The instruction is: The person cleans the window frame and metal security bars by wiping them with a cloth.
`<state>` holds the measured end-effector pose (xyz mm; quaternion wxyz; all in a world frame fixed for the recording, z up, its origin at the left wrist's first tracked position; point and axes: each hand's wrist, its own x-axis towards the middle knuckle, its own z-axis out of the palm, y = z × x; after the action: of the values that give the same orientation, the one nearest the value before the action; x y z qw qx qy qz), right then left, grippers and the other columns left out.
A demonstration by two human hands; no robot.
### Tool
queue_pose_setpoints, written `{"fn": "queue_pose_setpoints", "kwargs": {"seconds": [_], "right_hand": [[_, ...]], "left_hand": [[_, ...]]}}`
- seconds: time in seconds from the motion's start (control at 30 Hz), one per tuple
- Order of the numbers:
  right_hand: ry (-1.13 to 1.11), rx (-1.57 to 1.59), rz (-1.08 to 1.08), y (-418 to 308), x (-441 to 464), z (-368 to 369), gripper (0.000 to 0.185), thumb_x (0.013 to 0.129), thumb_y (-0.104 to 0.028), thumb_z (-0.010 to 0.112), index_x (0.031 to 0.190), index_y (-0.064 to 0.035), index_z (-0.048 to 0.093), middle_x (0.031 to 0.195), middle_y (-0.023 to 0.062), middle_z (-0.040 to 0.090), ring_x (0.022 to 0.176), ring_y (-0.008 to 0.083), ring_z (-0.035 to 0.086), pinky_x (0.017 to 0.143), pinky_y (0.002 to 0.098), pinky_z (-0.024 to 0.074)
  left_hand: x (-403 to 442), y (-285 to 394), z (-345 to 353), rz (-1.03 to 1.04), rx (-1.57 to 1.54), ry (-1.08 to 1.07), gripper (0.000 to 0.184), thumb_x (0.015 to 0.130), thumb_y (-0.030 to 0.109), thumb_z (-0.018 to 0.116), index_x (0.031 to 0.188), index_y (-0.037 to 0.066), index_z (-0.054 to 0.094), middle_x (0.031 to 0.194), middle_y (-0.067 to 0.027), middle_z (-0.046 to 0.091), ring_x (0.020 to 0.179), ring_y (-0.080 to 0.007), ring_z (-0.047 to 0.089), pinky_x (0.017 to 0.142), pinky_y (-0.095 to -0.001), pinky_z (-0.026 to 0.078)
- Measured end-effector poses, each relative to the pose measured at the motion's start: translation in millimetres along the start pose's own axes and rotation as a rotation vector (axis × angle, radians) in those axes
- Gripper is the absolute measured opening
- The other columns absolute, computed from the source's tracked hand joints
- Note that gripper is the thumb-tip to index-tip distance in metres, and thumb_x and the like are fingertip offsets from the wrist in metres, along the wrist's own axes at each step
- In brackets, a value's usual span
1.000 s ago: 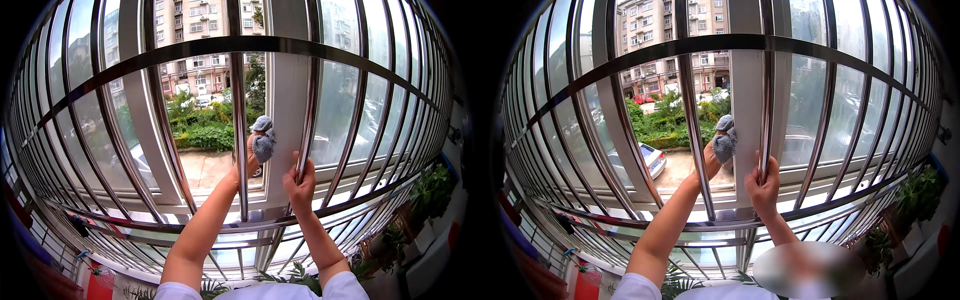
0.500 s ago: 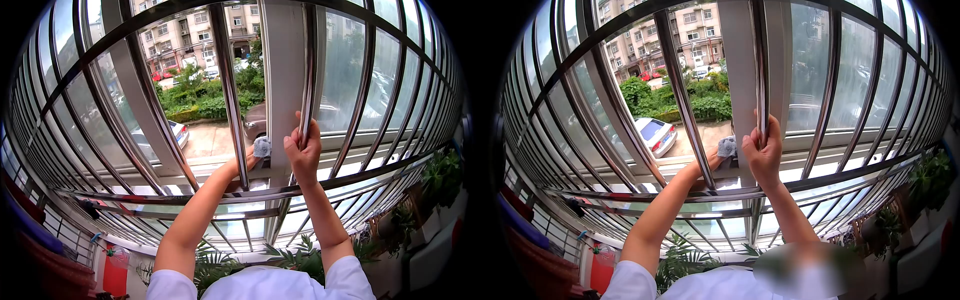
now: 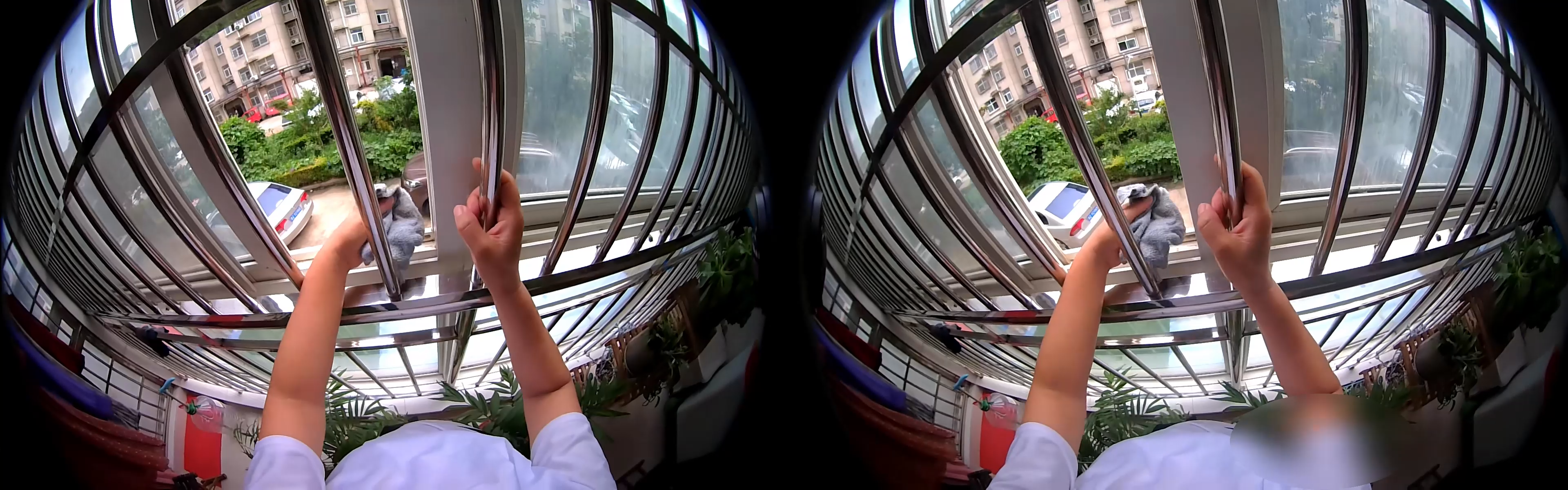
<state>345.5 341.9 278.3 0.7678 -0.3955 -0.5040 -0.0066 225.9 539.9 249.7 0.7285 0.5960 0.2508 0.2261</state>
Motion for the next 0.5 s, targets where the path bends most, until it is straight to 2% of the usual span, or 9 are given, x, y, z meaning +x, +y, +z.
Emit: {"fn": "queue_pose_setpoints", "kwargs": {"seconds": [0.07, 0.13, 0.2, 0.23, 0.3, 0.33, 0.4, 0.47, 0.5], "right_hand": [[-0.025, -0.01, -0.035, 1.5, 0.1, -1.3, 0.051, 0.08, 0.004, 0.059, 0.128, -0.0047, 0.044, 0.069, -0.0049, 0.039, 0.059, 0.0017, 0.037, 0.055, 0.0161, 0.0337], [-0.03, -0.014, -0.019, 0.9, 0.3, -2.0, 0.051, 0.08, 0.004, 0.059, 0.128, -0.0047, 0.044, 0.068, -0.0049, 0.039, 0.059, 0.0017, 0.037, 0.056, 0.0162, 0.0338], [-0.034, -0.014, -0.007, 0.0, -0.3, -1.8, 0.051, 0.08, 0.004, 0.059, 0.128, -0.0047, 0.044, 0.068, -0.0049, 0.039, 0.059, 0.0017, 0.037, 0.056, 0.0162, 0.034], [-0.02, -0.002, -0.008, -0.1, -0.7, -1.5, 0.051, 0.08, 0.002, 0.059, 0.128, -0.0047, 0.045, 0.069, -0.0051, 0.039, 0.059, 0.0017, 0.036, 0.056, 0.0159, 0.0332], [-0.024, 0.009, -0.014, 1.4, -0.2, -2.0, 0.051, 0.08, 0.004, 0.059, 0.128, -0.0043, 0.044, 0.07, -0.0049, 0.039, 0.06, 0.0021, 0.037, 0.057, 0.0158, 0.0337], [-0.035, 0.024, -0.009, 2.3, -0.4, -4.7, 0.051, 0.08, 0.004, 0.059, 0.128, -0.0043, 0.044, 0.07, -0.0049, 0.039, 0.06, 0.0021, 0.037, 0.057, 0.0158, 0.0337], [-0.029, -0.003, -0.008, 4.1, -0.7, -3.6, 0.051, 0.08, 0.005, 0.059, 0.128, -0.0036, 0.045, 0.073, -0.0047, 0.04, 0.062, 0.002, 0.038, 0.056, 0.0156, 0.034], [-0.014, 0.027, 0.005, 2.1, -0.9, -0.3, 0.051, 0.079, 0.005, 0.059, 0.128, -0.0032, 0.046, 0.074, -0.0046, 0.039, 0.063, 0.002, 0.037, 0.057, 0.0152, 0.0345], [-0.026, 0.026, 0.013, 0.2, -0.3, -0.4, 0.051, 0.08, 0.005, 0.059, 0.129, -0.0033, 0.045, 0.075, -0.0045, 0.039, 0.064, 0.002, 0.038, 0.057, 0.0149, 0.0347]], "left_hand": [[10.5, -7.7, 0.7, 0.118, 0.337, 0.001, 0.038, 0.085, 0.03, 0.064, 0.112, 0.005, 0.055, 0.084, -0.0018, 0.057, 0.076, -0.0139, 0.055, 0.067, -0.0282, 0.046], [7.3, -8.4, -0.7, 0.29, 1.224, 0.039, 0.04, 0.082, 0.036, 0.065, 0.112, 0.008, 0.061, 0.094, -0.008, 0.066, 0.086, -0.0234, 0.062, 0.077, -0.0354, 0.049], [-1.1, -13.9, 4.4, 0.398, 1.405, 0.126, 0.045, 0.086, 0.034, 0.066, 0.124, 0.009, 0.059, 0.104, -0.0117, 0.063, 0.099, -0.0249, 0.061, 0.087, -0.0315, 0.046], [-4.2, -12.3, 7.1, 0.394, 1.409, 0.129, 0.045, 0.086, 0.034, 0.066, 0.124, 0.009, 0.059, 0.104, -0.0117, 0.063, 0.099, -0.0249, 0.061, 0.087, -0.0315, 0.046], [-11.5, -9.5, 10.5, 0.488, 1.061, -0.216, 0.049, 0.083, 0.036, 0.068, 0.125, 0.014, 0.059, 0.117, -0.0159, 0.057, 0.107, -0.0315, 0.057, 0.091, -0.0359, 0.045], [-11.1, -14.1, 9.6, 0.599, 1.092, -0.317, 0.051, 0.081, 0.04, 0.069, 0.126, 0.018, 0.059, 0.122, -0.0187, 0.052, 0.107, -0.0341, 0.057, 0.093, -0.0388, 0.045], [-15.1, -22.4, 12.6, 0.708, 1.146, -0.353, 0.043, 0.083, 0.031, 0.068, 0.123, 0.017, 0.061, 0.118, -0.0179, 0.054, 0.104, -0.0339, 0.057, 0.093, -0.0386, 0.045], [-10.8, -24.7, 7.3, 0.677, 1.129, -0.366, 0.036, 0.084, 0.018, 0.066, 0.121, 0.017, 0.063, 0.112, -0.0144, 0.057, 0.099, -0.0301, 0.059, 0.089, -0.0371, 0.047], [-16.2, -18.5, 8.9, 0.597, 1.171, -0.348, 0.035, 0.084, 0.007, 0.064, 0.118, 0.016, 0.064, 0.105, -0.0117, 0.059, 0.095, -0.0269, 0.061, 0.085, -0.0367, 0.048]]}}
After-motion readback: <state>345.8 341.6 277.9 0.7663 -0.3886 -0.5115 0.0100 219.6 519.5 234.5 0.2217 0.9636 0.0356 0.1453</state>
